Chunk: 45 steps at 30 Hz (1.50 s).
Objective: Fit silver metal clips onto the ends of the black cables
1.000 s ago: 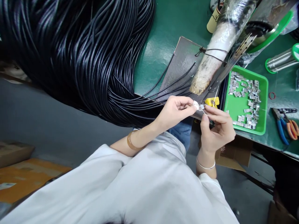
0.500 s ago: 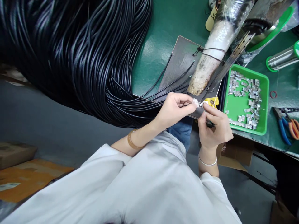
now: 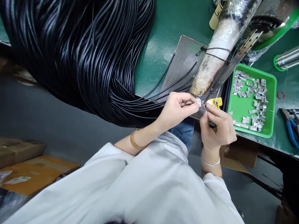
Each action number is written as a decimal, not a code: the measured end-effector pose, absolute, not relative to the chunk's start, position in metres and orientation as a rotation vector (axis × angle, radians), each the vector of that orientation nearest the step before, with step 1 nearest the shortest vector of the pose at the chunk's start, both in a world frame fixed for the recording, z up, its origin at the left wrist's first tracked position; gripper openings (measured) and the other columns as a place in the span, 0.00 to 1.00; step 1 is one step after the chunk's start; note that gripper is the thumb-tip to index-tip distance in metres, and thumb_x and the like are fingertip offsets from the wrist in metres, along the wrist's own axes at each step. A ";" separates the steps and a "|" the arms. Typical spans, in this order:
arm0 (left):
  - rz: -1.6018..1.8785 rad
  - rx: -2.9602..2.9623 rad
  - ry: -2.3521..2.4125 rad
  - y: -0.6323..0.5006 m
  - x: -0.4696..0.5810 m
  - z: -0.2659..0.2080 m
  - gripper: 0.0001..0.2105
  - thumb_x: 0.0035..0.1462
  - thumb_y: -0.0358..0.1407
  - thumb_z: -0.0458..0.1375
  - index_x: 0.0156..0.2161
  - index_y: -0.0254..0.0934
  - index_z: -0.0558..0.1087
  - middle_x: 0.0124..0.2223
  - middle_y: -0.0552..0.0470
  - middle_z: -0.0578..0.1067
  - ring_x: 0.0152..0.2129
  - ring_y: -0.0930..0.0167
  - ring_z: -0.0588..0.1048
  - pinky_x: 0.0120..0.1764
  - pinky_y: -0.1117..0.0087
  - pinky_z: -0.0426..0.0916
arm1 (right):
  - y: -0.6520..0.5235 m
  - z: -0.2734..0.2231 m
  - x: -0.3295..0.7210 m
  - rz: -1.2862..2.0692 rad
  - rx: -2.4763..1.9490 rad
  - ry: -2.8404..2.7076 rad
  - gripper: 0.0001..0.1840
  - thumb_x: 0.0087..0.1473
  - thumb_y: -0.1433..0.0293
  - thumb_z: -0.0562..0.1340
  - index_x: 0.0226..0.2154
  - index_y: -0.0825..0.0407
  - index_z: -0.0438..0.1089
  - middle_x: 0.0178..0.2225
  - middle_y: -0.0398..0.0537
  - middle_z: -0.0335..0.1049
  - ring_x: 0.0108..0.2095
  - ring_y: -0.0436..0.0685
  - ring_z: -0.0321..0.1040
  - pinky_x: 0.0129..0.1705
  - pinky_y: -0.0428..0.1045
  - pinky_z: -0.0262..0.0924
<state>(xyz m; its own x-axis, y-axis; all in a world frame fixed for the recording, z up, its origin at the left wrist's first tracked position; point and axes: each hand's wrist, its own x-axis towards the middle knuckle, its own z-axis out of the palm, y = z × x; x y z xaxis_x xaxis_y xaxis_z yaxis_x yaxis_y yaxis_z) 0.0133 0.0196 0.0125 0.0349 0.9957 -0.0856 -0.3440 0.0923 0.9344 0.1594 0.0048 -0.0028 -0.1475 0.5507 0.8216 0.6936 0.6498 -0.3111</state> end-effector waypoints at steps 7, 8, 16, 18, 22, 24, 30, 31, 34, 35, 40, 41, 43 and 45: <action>1.266 0.861 0.970 0.019 0.012 0.015 0.03 0.48 0.30 0.63 0.27 0.31 0.78 0.27 0.53 0.77 0.25 0.79 0.73 0.31 0.78 0.70 | 0.002 -0.001 0.160 -0.235 -1.027 -1.855 0.09 0.51 0.76 0.68 0.33 0.46 0.70 0.41 0.40 0.80 0.39 0.52 0.79 0.41 0.48 0.76; 1.261 0.866 0.966 0.019 0.012 0.014 0.03 0.48 0.30 0.63 0.27 0.30 0.78 0.27 0.53 0.77 0.25 0.79 0.72 0.31 0.78 0.69 | 0.002 -0.001 0.161 -0.228 -1.014 -1.865 0.10 0.50 0.76 0.68 0.32 0.47 0.69 0.41 0.41 0.80 0.39 0.52 0.79 0.41 0.47 0.76; 1.212 0.956 0.999 0.016 0.009 0.010 0.05 0.49 0.31 0.62 0.28 0.29 0.78 0.26 0.53 0.75 0.24 0.79 0.70 0.29 0.78 0.65 | -0.001 -0.001 0.163 -0.201 -0.985 -1.871 0.12 0.49 0.78 0.69 0.34 0.50 0.69 0.40 0.43 0.81 0.36 0.52 0.80 0.39 0.45 0.75; 1.204 1.016 1.029 0.014 0.008 0.011 0.06 0.49 0.31 0.62 0.28 0.29 0.78 0.24 0.53 0.72 0.23 0.79 0.67 0.27 0.78 0.62 | -0.002 0.002 0.162 -0.158 -1.029 -1.841 0.12 0.50 0.79 0.68 0.36 0.50 0.70 0.42 0.45 0.81 0.38 0.54 0.80 0.39 0.46 0.75; 1.190 1.083 1.054 0.012 0.009 0.011 0.07 0.50 0.32 0.62 0.27 0.29 0.77 0.22 0.56 0.65 0.20 0.81 0.60 0.23 0.78 0.55 | -0.003 0.008 0.160 -0.093 -1.099 -1.830 0.12 0.51 0.80 0.68 0.38 0.51 0.73 0.43 0.46 0.80 0.40 0.56 0.80 0.39 0.48 0.76; 1.198 1.063 1.038 0.013 0.011 0.009 0.06 0.50 0.32 0.61 0.28 0.30 0.76 0.22 0.56 0.65 0.20 0.81 0.60 0.23 0.78 0.56 | -0.002 0.009 0.159 -0.097 -1.095 -1.839 0.13 0.50 0.80 0.68 0.38 0.50 0.73 0.42 0.45 0.81 0.40 0.56 0.80 0.39 0.48 0.75; 1.252 0.958 1.002 0.017 0.016 0.005 0.04 0.47 0.31 0.60 0.28 0.30 0.74 0.25 0.54 0.71 0.21 0.81 0.65 0.25 0.80 0.60 | -0.001 0.009 0.159 -0.055 -1.089 -1.844 0.13 0.49 0.81 0.68 0.37 0.51 0.73 0.42 0.47 0.80 0.42 0.56 0.79 0.42 0.49 0.75; 1.255 0.961 1.005 0.017 0.017 0.005 0.04 0.47 0.31 0.60 0.28 0.30 0.74 0.24 0.55 0.70 0.21 0.81 0.65 0.24 0.80 0.60 | -0.001 0.009 0.159 -0.040 -1.086 -1.846 0.13 0.50 0.81 0.68 0.37 0.51 0.73 0.43 0.47 0.80 0.42 0.56 0.79 0.43 0.49 0.76; 1.268 0.970 1.019 0.017 0.017 0.005 0.05 0.49 0.32 0.60 0.28 0.30 0.74 0.23 0.56 0.68 0.20 0.82 0.63 0.23 0.80 0.58 | 0.001 0.010 0.159 -0.004 -1.078 -1.847 0.12 0.50 0.80 0.68 0.37 0.51 0.73 0.44 0.47 0.80 0.43 0.57 0.79 0.45 0.51 0.76; 1.272 0.973 1.027 0.017 0.017 0.006 0.05 0.49 0.32 0.60 0.28 0.31 0.74 0.23 0.56 0.68 0.19 0.82 0.63 0.23 0.79 0.58 | 0.002 0.011 0.159 0.000 -1.077 -1.843 0.12 0.50 0.80 0.68 0.37 0.51 0.73 0.44 0.47 0.80 0.44 0.57 0.79 0.45 0.52 0.76; 1.278 0.967 1.053 0.015 0.018 0.010 0.06 0.50 0.34 0.62 0.29 0.31 0.75 0.21 0.57 0.65 0.19 0.82 0.61 0.22 0.79 0.57 | 0.002 0.017 0.157 -0.004 -1.078 -1.832 0.14 0.48 0.81 0.69 0.36 0.50 0.74 0.44 0.47 0.79 0.43 0.57 0.79 0.45 0.52 0.77; 1.278 0.961 1.050 0.015 0.018 0.011 0.06 0.50 0.34 0.62 0.29 0.31 0.75 0.21 0.57 0.65 0.19 0.82 0.62 0.22 0.79 0.57 | 0.002 0.018 0.156 -0.002 -1.078 -1.834 0.13 0.48 0.81 0.69 0.36 0.50 0.73 0.45 0.47 0.79 0.43 0.57 0.79 0.45 0.52 0.77; 1.278 0.940 1.046 0.015 0.017 0.012 0.05 0.49 0.33 0.62 0.29 0.31 0.75 0.21 0.57 0.66 0.19 0.81 0.63 0.23 0.79 0.58 | 0.000 0.018 0.156 0.007 -1.078 -1.835 0.12 0.49 0.80 0.68 0.35 0.51 0.72 0.46 0.48 0.79 0.42 0.56 0.79 0.44 0.51 0.77; 1.269 0.919 1.027 0.016 0.016 0.011 0.05 0.48 0.33 0.61 0.29 0.31 0.75 0.22 0.56 0.69 0.20 0.81 0.65 0.24 0.79 0.62 | -0.002 0.017 0.157 0.010 -1.086 -1.844 0.11 0.50 0.80 0.67 0.34 0.51 0.69 0.47 0.48 0.79 0.40 0.55 0.80 0.41 0.50 0.77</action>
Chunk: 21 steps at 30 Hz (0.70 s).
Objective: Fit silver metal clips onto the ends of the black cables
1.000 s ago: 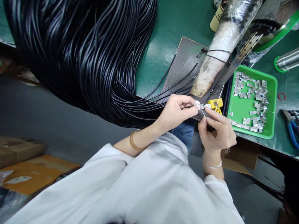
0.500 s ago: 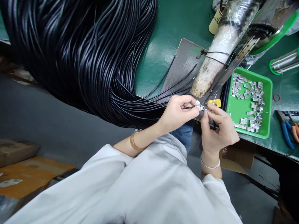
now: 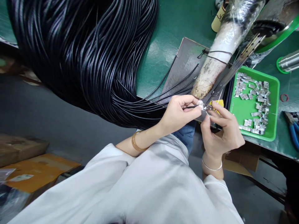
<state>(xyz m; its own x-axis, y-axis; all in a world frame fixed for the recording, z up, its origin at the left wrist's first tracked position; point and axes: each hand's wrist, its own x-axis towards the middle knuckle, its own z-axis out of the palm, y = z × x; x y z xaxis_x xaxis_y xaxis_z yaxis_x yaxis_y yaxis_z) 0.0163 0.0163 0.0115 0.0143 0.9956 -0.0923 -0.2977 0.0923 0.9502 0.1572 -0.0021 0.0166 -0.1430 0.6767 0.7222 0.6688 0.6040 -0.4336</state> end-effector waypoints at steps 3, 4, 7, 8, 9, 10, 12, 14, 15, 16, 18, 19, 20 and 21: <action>1.227 0.940 1.001 0.018 0.014 0.010 0.04 0.48 0.31 0.61 0.28 0.30 0.75 0.25 0.54 0.73 0.21 0.81 0.67 0.27 0.79 0.65 | -0.004 0.014 0.159 -0.006 -1.104 -1.880 0.11 0.50 0.80 0.67 0.33 0.51 0.67 0.47 0.49 0.79 0.38 0.54 0.80 0.38 0.48 0.77; 1.213 0.954 1.004 0.018 0.013 0.009 0.04 0.48 0.30 0.60 0.28 0.30 0.76 0.25 0.55 0.73 0.21 0.81 0.67 0.27 0.79 0.64 | -0.004 0.014 0.159 -0.013 -1.106 -1.887 0.11 0.49 0.80 0.67 0.33 0.52 0.68 0.46 0.49 0.79 0.38 0.54 0.80 0.39 0.48 0.77; 1.187 0.974 1.020 0.018 0.013 0.008 0.04 0.48 0.31 0.60 0.29 0.31 0.76 0.24 0.55 0.71 0.21 0.81 0.66 0.26 0.79 0.62 | -0.004 0.013 0.159 -0.037 -1.101 -1.880 0.11 0.50 0.79 0.68 0.34 0.51 0.69 0.44 0.47 0.80 0.39 0.54 0.80 0.40 0.47 0.76; 1.183 0.977 1.016 0.018 0.013 0.009 0.04 0.48 0.31 0.60 0.29 0.31 0.75 0.24 0.55 0.71 0.21 0.81 0.66 0.26 0.79 0.62 | -0.004 0.013 0.159 -0.048 -1.106 -1.874 0.11 0.50 0.79 0.68 0.35 0.51 0.70 0.44 0.46 0.80 0.39 0.54 0.80 0.40 0.47 0.76; 1.180 0.986 1.007 0.017 0.013 0.009 0.04 0.49 0.31 0.60 0.29 0.31 0.75 0.25 0.55 0.71 0.21 0.81 0.66 0.26 0.79 0.62 | -0.004 0.013 0.160 -0.060 -1.112 -1.868 0.11 0.51 0.79 0.68 0.36 0.51 0.70 0.43 0.46 0.80 0.40 0.54 0.80 0.40 0.47 0.75; 1.174 1.003 0.997 0.015 0.013 0.009 0.04 0.50 0.31 0.60 0.29 0.31 0.75 0.25 0.55 0.72 0.22 0.81 0.66 0.27 0.79 0.62 | -0.004 0.013 0.160 -0.073 -1.117 -1.865 0.12 0.50 0.80 0.68 0.36 0.51 0.71 0.42 0.45 0.80 0.40 0.53 0.80 0.41 0.46 0.75; 1.173 1.069 1.003 0.011 0.012 0.009 0.05 0.52 0.32 0.60 0.30 0.31 0.74 0.26 0.55 0.71 0.22 0.81 0.65 0.27 0.79 0.61 | -0.003 0.013 0.161 -0.090 -1.117 -1.856 0.12 0.50 0.80 0.68 0.37 0.51 0.72 0.42 0.45 0.81 0.40 0.53 0.79 0.42 0.46 0.74; 1.198 1.174 1.076 0.007 0.011 0.009 0.05 0.53 0.33 0.61 0.32 0.31 0.74 0.26 0.55 0.70 0.22 0.81 0.64 0.26 0.79 0.60 | -0.003 0.014 0.163 -0.084 -1.114 -1.841 0.12 0.50 0.80 0.68 0.37 0.51 0.73 0.41 0.45 0.80 0.40 0.52 0.79 0.43 0.46 0.74; 1.213 1.235 1.125 0.005 0.009 0.009 0.05 0.54 0.33 0.62 0.32 0.32 0.74 0.26 0.56 0.70 0.22 0.81 0.64 0.26 0.79 0.59 | -0.002 0.014 0.163 -0.061 -1.123 -1.827 0.11 0.50 0.79 0.68 0.37 0.51 0.73 0.41 0.44 0.80 0.40 0.52 0.79 0.42 0.47 0.74; 1.221 1.285 1.165 0.003 0.008 0.008 0.06 0.54 0.34 0.62 0.32 0.32 0.74 0.25 0.56 0.69 0.21 0.81 0.63 0.26 0.79 0.59 | -0.002 0.014 0.164 -0.018 -1.142 -1.805 0.10 0.51 0.78 0.68 0.36 0.50 0.73 0.40 0.44 0.80 0.39 0.53 0.79 0.41 0.48 0.75; 1.203 1.305 1.150 0.002 0.005 0.008 0.07 0.57 0.36 0.62 0.32 0.32 0.74 0.24 0.56 0.69 0.20 0.81 0.63 0.25 0.79 0.59 | -0.001 0.015 0.164 0.118 -1.192 -1.748 0.07 0.52 0.76 0.68 0.35 0.50 0.73 0.38 0.44 0.79 0.39 0.53 0.78 0.39 0.49 0.75; 1.183 1.265 1.105 0.002 0.004 0.008 0.08 0.57 0.37 0.61 0.33 0.32 0.74 0.23 0.56 0.68 0.20 0.81 0.64 0.25 0.78 0.60 | -0.001 0.015 0.164 0.193 -1.214 -1.724 0.06 0.53 0.76 0.67 0.34 0.50 0.73 0.38 0.44 0.79 0.39 0.53 0.78 0.37 0.49 0.75; 1.159 1.202 1.054 0.002 0.004 0.008 0.09 0.58 0.38 0.61 0.33 0.31 0.74 0.23 0.56 0.68 0.19 0.80 0.65 0.25 0.78 0.60 | -0.001 0.015 0.164 0.256 -1.230 -1.708 0.05 0.53 0.75 0.67 0.34 0.50 0.73 0.37 0.45 0.79 0.38 0.53 0.78 0.36 0.49 0.74; 1.139 1.133 1.011 0.003 0.003 0.009 0.10 0.58 0.39 0.62 0.34 0.31 0.74 0.23 0.56 0.68 0.19 0.80 0.66 0.24 0.78 0.61 | -0.001 0.016 0.163 0.298 -1.239 -1.700 0.04 0.54 0.74 0.67 0.33 0.51 0.73 0.36 0.45 0.78 0.37 0.53 0.77 0.36 0.49 0.74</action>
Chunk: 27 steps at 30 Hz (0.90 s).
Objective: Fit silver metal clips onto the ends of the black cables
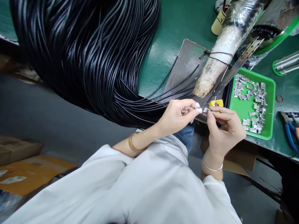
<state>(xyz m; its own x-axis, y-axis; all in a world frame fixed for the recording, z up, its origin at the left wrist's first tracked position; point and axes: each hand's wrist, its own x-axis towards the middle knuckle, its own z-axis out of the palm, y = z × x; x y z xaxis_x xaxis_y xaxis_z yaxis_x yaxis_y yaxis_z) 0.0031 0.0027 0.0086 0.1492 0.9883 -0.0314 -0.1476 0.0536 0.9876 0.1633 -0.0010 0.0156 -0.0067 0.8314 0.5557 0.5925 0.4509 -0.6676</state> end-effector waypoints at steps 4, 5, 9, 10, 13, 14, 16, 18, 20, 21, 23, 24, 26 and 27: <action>1.132 1.032 0.971 0.006 0.004 0.009 0.12 0.56 0.40 0.63 0.33 0.30 0.75 0.24 0.55 0.70 0.18 0.81 0.63 0.21 0.79 0.56 | -0.001 0.016 0.160 0.249 -1.227 -1.724 0.05 0.52 0.76 0.68 0.32 0.51 0.73 0.35 0.44 0.78 0.37 0.52 0.76 0.37 0.49 0.74; 1.150 1.040 0.975 0.007 0.005 0.008 0.11 0.56 0.39 0.63 0.33 0.30 0.76 0.25 0.54 0.71 0.18 0.81 0.63 0.22 0.79 0.56 | -0.002 0.016 0.159 0.223 -1.215 -1.729 0.05 0.52 0.76 0.68 0.32 0.51 0.73 0.35 0.43 0.78 0.37 0.52 0.76 0.37 0.49 0.74; 1.231 1.070 1.016 0.008 0.010 0.006 0.09 0.55 0.38 0.63 0.31 0.31 0.77 0.26 0.53 0.74 0.21 0.80 0.66 0.24 0.78 0.60 | -0.001 0.016 0.157 0.184 -1.176 -1.729 0.08 0.50 0.78 0.68 0.32 0.51 0.73 0.34 0.43 0.78 0.36 0.51 0.76 0.38 0.49 0.74; 1.242 1.077 1.031 0.009 0.011 0.005 0.09 0.55 0.37 0.62 0.31 0.31 0.77 0.26 0.53 0.73 0.21 0.79 0.66 0.24 0.78 0.60 | 0.000 0.015 0.156 0.187 -1.170 -1.725 0.08 0.50 0.78 0.68 0.31 0.51 0.72 0.34 0.43 0.78 0.36 0.51 0.76 0.37 0.49 0.74; 1.255 1.108 1.070 0.010 0.012 0.003 0.08 0.55 0.36 0.61 0.30 0.32 0.76 0.24 0.55 0.70 0.20 0.80 0.64 0.24 0.78 0.58 | 0.001 0.013 0.156 0.205 -1.160 -1.714 0.07 0.51 0.78 0.68 0.31 0.51 0.71 0.34 0.43 0.78 0.35 0.51 0.76 0.37 0.49 0.73; 1.257 1.121 1.079 0.010 0.012 0.003 0.08 0.55 0.36 0.61 0.30 0.32 0.75 0.23 0.55 0.69 0.20 0.80 0.63 0.24 0.78 0.57 | 0.002 0.012 0.155 0.207 -1.164 -1.712 0.07 0.51 0.77 0.68 0.30 0.51 0.71 0.34 0.43 0.78 0.35 0.51 0.76 0.37 0.49 0.72; 1.255 1.144 1.095 0.010 0.012 0.003 0.07 0.56 0.35 0.60 0.30 0.32 0.75 0.23 0.57 0.66 0.19 0.81 0.60 0.23 0.77 0.54 | 0.003 0.011 0.155 0.208 -1.171 -1.709 0.07 0.51 0.77 0.68 0.30 0.51 0.71 0.34 0.43 0.78 0.36 0.51 0.76 0.38 0.50 0.72; 1.260 1.161 1.111 0.009 0.012 0.004 0.07 0.56 0.34 0.59 0.31 0.32 0.75 0.22 0.58 0.63 0.19 0.81 0.57 0.22 0.77 0.51 | 0.005 0.012 0.154 0.212 -1.172 -1.704 0.06 0.52 0.76 0.68 0.31 0.51 0.71 0.34 0.43 0.77 0.36 0.52 0.76 0.38 0.50 0.71; 1.276 1.187 1.116 0.009 0.012 0.006 0.07 0.56 0.34 0.59 0.31 0.32 0.74 0.21 0.59 0.61 0.18 0.82 0.54 0.21 0.77 0.49 | 0.006 0.013 0.154 0.205 -1.155 -1.700 0.06 0.52 0.76 0.68 0.31 0.51 0.72 0.34 0.43 0.77 0.36 0.52 0.76 0.39 0.50 0.71; 1.286 1.205 1.114 0.009 0.012 0.007 0.07 0.56 0.34 0.59 0.31 0.32 0.74 0.21 0.59 0.60 0.18 0.82 0.53 0.21 0.77 0.48 | 0.006 0.015 0.153 0.200 -1.146 -1.700 0.06 0.52 0.76 0.68 0.31 0.51 0.72 0.34 0.43 0.77 0.37 0.52 0.75 0.39 0.50 0.71; 1.296 1.242 1.111 0.009 0.012 0.009 0.06 0.56 0.34 0.59 0.31 0.32 0.74 0.20 0.60 0.59 0.17 0.82 0.52 0.20 0.77 0.47 | 0.005 0.017 0.154 0.192 -1.141 -1.708 0.07 0.51 0.77 0.68 0.31 0.50 0.72 0.35 0.42 0.77 0.37 0.52 0.76 0.40 0.51 0.71; 1.294 1.254 1.114 0.009 0.011 0.010 0.06 0.56 0.34 0.59 0.31 0.32 0.74 0.20 0.60 0.59 0.17 0.82 0.52 0.20 0.77 0.47 | 0.004 0.018 0.154 0.187 -1.144 -1.718 0.07 0.51 0.77 0.68 0.31 0.50 0.72 0.35 0.42 0.77 0.37 0.52 0.76 0.41 0.51 0.71; 1.276 1.251 1.120 0.009 0.011 0.010 0.06 0.56 0.34 0.59 0.31 0.32 0.74 0.20 0.60 0.59 0.17 0.82 0.52 0.20 0.76 0.47 | 0.001 0.020 0.155 0.180 -1.152 -1.743 0.07 0.51 0.77 0.68 0.31 0.50 0.71 0.36 0.42 0.77 0.38 0.52 0.76 0.41 0.51 0.72; 1.263 1.242 1.117 0.009 0.010 0.009 0.07 0.57 0.35 0.59 0.31 0.33 0.75 0.20 0.59 0.60 0.17 0.81 0.53 0.21 0.76 0.47 | 0.000 0.020 0.156 0.171 -1.151 -1.757 0.08 0.51 0.77 0.68 0.31 0.50 0.71 0.36 0.42 0.78 0.38 0.53 0.76 0.41 0.51 0.72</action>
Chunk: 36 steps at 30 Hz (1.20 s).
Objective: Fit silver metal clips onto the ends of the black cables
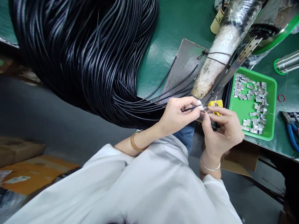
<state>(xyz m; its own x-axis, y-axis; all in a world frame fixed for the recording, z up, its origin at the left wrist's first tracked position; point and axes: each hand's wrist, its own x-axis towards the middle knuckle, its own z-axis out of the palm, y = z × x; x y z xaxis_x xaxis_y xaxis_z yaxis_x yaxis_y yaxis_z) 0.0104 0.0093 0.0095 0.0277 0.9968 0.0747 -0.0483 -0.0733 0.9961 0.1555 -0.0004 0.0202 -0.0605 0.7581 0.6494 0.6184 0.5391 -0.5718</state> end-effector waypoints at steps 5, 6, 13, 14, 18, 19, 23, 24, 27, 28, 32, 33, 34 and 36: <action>1.233 1.204 1.096 0.010 0.010 0.005 0.07 0.56 0.36 0.60 0.30 0.33 0.74 0.22 0.57 0.63 0.18 0.80 0.56 0.22 0.76 0.50 | -0.006 0.019 0.158 0.118 -1.151 -1.822 0.10 0.50 0.79 0.68 0.31 0.49 0.69 0.37 0.43 0.78 0.39 0.53 0.77 0.41 0.50 0.73; 1.231 1.200 1.098 0.010 0.010 0.005 0.07 0.56 0.36 0.60 0.30 0.33 0.74 0.22 0.57 0.63 0.18 0.80 0.57 0.23 0.76 0.51 | -0.006 0.019 0.158 0.114 -1.150 -1.827 0.10 0.50 0.79 0.68 0.31 0.49 0.69 0.37 0.43 0.78 0.39 0.53 0.77 0.41 0.50 0.73; 1.182 1.175 1.051 0.006 0.008 0.009 0.08 0.57 0.36 0.59 0.31 0.32 0.73 0.22 0.59 0.60 0.19 0.81 0.56 0.23 0.76 0.50 | -0.008 0.018 0.158 0.120 -1.132 -1.802 0.09 0.51 0.79 0.68 0.33 0.50 0.71 0.37 0.43 0.79 0.38 0.52 0.77 0.41 0.49 0.73; 1.177 1.164 1.045 0.005 0.007 0.011 0.08 0.57 0.36 0.59 0.31 0.32 0.73 0.22 0.59 0.60 0.19 0.81 0.56 0.23 0.76 0.50 | -0.008 0.019 0.158 0.118 -1.132 -1.790 0.09 0.51 0.78 0.68 0.33 0.50 0.71 0.37 0.44 0.79 0.37 0.52 0.77 0.41 0.49 0.73; 1.128 1.069 0.992 0.005 0.004 0.016 0.11 0.55 0.38 0.62 0.28 0.32 0.72 0.20 0.60 0.59 0.17 0.82 0.55 0.21 0.77 0.48 | -0.008 0.019 0.158 0.127 -1.128 -1.760 0.08 0.52 0.77 0.68 0.32 0.50 0.71 0.36 0.44 0.79 0.36 0.53 0.77 0.38 0.50 0.74; 1.113 1.034 0.962 0.005 0.003 0.017 0.12 0.55 0.38 0.63 0.27 0.31 0.71 0.19 0.60 0.60 0.16 0.82 0.55 0.20 0.77 0.49 | -0.008 0.019 0.158 0.132 -1.128 -1.755 0.08 0.52 0.77 0.68 0.32 0.50 0.70 0.35 0.44 0.79 0.36 0.53 0.77 0.38 0.50 0.74; 1.118 0.961 0.831 0.006 0.000 0.019 0.12 0.50 0.37 0.68 0.27 0.31 0.71 0.20 0.60 0.64 0.16 0.83 0.59 0.21 0.78 0.54 | -0.008 0.016 0.161 0.261 -1.211 -1.654 0.05 0.55 0.73 0.66 0.34 0.51 0.69 0.35 0.45 0.78 0.37 0.53 0.78 0.36 0.48 0.74; 1.127 0.976 0.805 0.006 -0.001 0.019 0.11 0.50 0.37 0.68 0.28 0.31 0.72 0.21 0.58 0.67 0.18 0.82 0.62 0.22 0.79 0.57 | -0.008 0.015 0.162 0.323 -1.250 -1.611 0.04 0.56 0.72 0.65 0.35 0.51 0.69 0.34 0.44 0.77 0.35 0.52 0.78 0.34 0.47 0.73; 1.109 1.086 0.779 0.005 -0.003 0.019 0.08 0.52 0.35 0.66 0.30 0.30 0.76 0.27 0.52 0.74 0.23 0.80 0.68 0.27 0.78 0.63 | -0.008 0.015 0.167 0.503 -1.317 -1.545 0.05 0.58 0.69 0.64 0.36 0.51 0.67 0.28 0.39 0.71 0.25 0.47 0.73 0.27 0.42 0.69; 1.087 1.126 0.791 0.005 -0.004 0.019 0.07 0.52 0.34 0.65 0.30 0.30 0.76 0.28 0.51 0.75 0.23 0.80 0.68 0.27 0.78 0.63 | -0.008 0.015 0.168 0.534 -1.316 -1.553 0.05 0.58 0.68 0.64 0.35 0.51 0.67 0.27 0.37 0.69 0.24 0.46 0.72 0.26 0.41 0.67; 1.035 1.144 0.807 0.006 -0.005 0.018 0.08 0.49 0.35 0.68 0.29 0.29 0.78 0.27 0.52 0.75 0.21 0.81 0.65 0.23 0.79 0.59 | -0.007 0.015 0.170 0.537 -1.278 -1.572 0.05 0.58 0.68 0.65 0.34 0.51 0.67 0.30 0.40 0.71 0.28 0.46 0.73 0.31 0.42 0.69; 1.034 1.126 0.798 0.006 -0.005 0.017 0.09 0.48 0.35 0.68 0.29 0.29 0.78 0.27 0.51 0.76 0.21 0.81 0.66 0.24 0.79 0.60 | -0.007 0.015 0.170 0.544 -1.264 -1.575 0.05 0.58 0.69 0.65 0.34 0.51 0.68 0.31 0.41 0.73 0.30 0.47 0.74 0.33 0.43 0.70; 1.037 1.108 0.795 0.007 -0.004 0.015 0.09 0.48 0.35 0.69 0.30 0.29 0.78 0.27 0.51 0.77 0.22 0.80 0.67 0.25 0.79 0.61 | -0.007 0.014 0.169 0.545 -1.252 -1.584 0.04 0.57 0.70 0.65 0.34 0.51 0.68 0.32 0.42 0.74 0.32 0.48 0.75 0.34 0.43 0.70; 1.042 1.082 0.806 0.007 -0.002 0.012 0.08 0.49 0.35 0.68 0.31 0.29 0.79 0.29 0.50 0.78 0.23 0.79 0.70 0.28 0.78 0.64 | -0.007 0.013 0.168 0.491 -1.218 -1.618 0.05 0.55 0.72 0.66 0.34 0.51 0.68 0.33 0.43 0.76 0.34 0.49 0.76 0.36 0.44 0.71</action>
